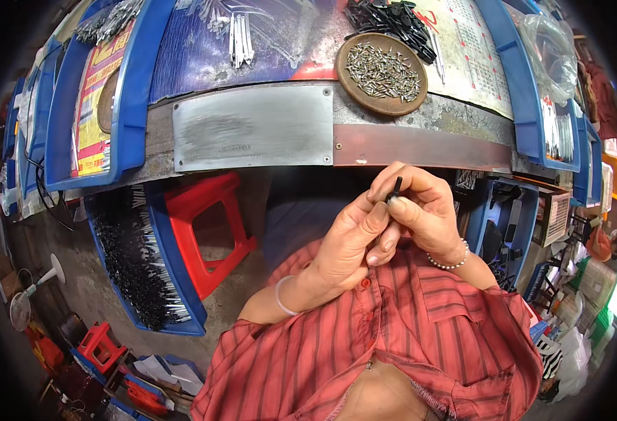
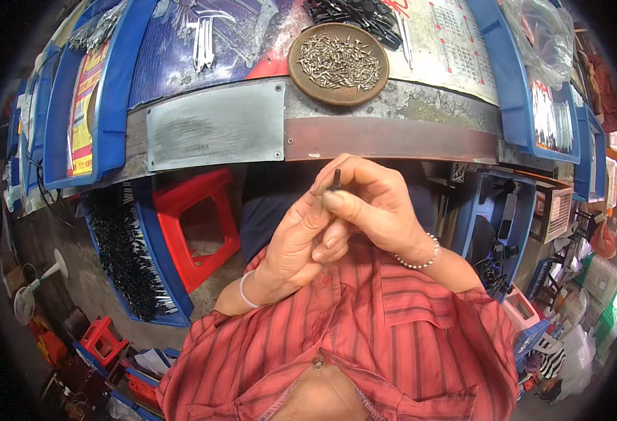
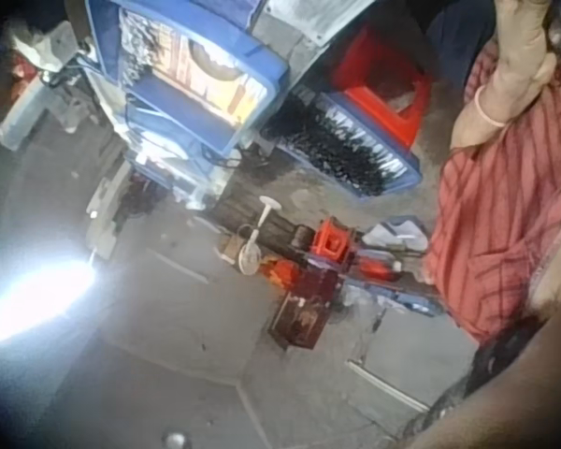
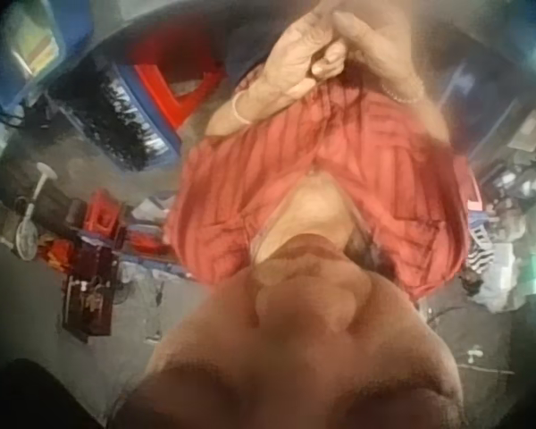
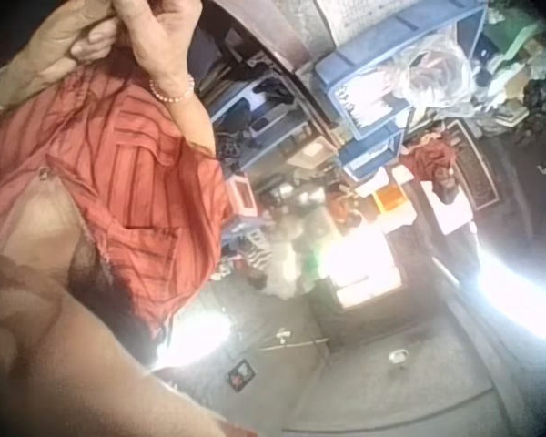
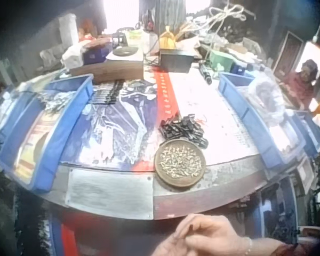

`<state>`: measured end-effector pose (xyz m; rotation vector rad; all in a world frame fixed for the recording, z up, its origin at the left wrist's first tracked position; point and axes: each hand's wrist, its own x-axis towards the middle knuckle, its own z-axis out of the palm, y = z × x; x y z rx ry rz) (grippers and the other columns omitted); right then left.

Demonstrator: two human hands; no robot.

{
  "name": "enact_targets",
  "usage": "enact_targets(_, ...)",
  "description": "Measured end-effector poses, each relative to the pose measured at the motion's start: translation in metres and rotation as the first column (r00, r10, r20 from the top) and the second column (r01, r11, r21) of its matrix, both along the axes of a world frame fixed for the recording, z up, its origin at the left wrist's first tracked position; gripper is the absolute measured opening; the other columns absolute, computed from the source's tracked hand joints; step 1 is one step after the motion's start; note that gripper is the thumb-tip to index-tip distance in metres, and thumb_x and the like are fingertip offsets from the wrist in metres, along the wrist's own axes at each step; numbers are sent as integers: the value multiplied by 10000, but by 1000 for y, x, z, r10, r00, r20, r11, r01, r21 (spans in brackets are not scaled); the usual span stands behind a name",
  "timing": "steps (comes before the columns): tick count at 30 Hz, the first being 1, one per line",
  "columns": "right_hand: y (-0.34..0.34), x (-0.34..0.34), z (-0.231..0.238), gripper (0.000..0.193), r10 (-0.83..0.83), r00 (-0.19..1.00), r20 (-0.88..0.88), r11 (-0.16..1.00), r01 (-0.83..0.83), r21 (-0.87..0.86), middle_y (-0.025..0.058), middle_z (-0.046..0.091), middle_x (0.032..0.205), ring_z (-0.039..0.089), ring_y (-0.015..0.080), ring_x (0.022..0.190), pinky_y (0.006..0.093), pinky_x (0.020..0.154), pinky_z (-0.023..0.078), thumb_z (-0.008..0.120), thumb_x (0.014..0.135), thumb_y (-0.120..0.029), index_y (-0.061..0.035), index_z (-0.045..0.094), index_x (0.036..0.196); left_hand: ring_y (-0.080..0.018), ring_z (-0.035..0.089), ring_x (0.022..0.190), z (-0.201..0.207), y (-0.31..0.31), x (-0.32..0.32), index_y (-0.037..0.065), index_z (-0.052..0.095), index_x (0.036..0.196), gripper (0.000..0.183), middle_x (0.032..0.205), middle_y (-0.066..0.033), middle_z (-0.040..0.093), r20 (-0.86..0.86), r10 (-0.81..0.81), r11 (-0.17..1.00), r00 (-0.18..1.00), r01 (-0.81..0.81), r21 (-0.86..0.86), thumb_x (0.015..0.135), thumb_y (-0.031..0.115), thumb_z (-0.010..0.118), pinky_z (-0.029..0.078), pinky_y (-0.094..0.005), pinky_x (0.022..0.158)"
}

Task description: The person assembles small metal pins, plastic housings, and washers by hand at a workstation.

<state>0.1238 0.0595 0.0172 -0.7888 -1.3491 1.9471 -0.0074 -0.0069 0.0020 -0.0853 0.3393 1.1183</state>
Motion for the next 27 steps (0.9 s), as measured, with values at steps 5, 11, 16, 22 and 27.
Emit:
enact_targets(5, 4, -9, 4, 113, 57, 998, -36, 998, -59, -30, 86, 548, 917, 530, 108, 806, 237, 710, 443, 581, 870, -77, 29, 548, 887, -47, 370, 425, -4, -9, -5, 111, 496, 1114, 238, 628, -12, 502, 37, 12, 1000, 999, -12, 14, 930, 261, 507, 291, -169, 396)
enact_targets(11, 5, -10, 5, 123, 169, 986, 11, 980, -169, 107, 70, 531, 887, 502, 133, 828, 258, 721, 418, 590, 860, -104, 1, 533, 891, -54, 334, 438, -9, -11, -14, 118, 423, 1225, 403, 626, -3, 456, -42, -63, 993, 997, 67, 99, 895, 312, 551, 271, -182, 409)
enact_targets(16, -1, -4, 6, 173, 218, 975, 34, 968, -220, 118, 94, 551, 888, 531, 160, 812, 274, 718, 429, 620, 852, -145, -1, 534, 892, -51, 329, 438, -8, -11, -20, 88, 430, 1177, 401, 637, -11, 460, 14, -195, 978, 981, 193, 77, 887, 336, 556, 272, -181, 412)
enact_targets(22, -9, -8, 2, 213, 83, 996, -24, 990, -80, 117, 107, 565, 849, 540, 160, 762, 277, 692, 440, 588, 874, -191, 10, 522, 854, -48, 316, 427, -6, -7, -26, 103, 442, 1164, 363, 627, -9, 468, -16, -233, 965, 972, 233, 116, 896, 322, 550, 267, -180, 409)
enact_targets(27, -9, -18, 4, 122, 24, 992, 122, 984, -45, 173, 110, 561, 890, 540, 150, 783, 273, 699, 440, 551, 857, -106, 7, 511, 873, -49, 311, 414, -6, -2, -28, 82, 471, 1092, 298, 613, -9, 460, 51, -197, 980, 979, 197, 2, 911, 311, 530, 259, -180, 397)
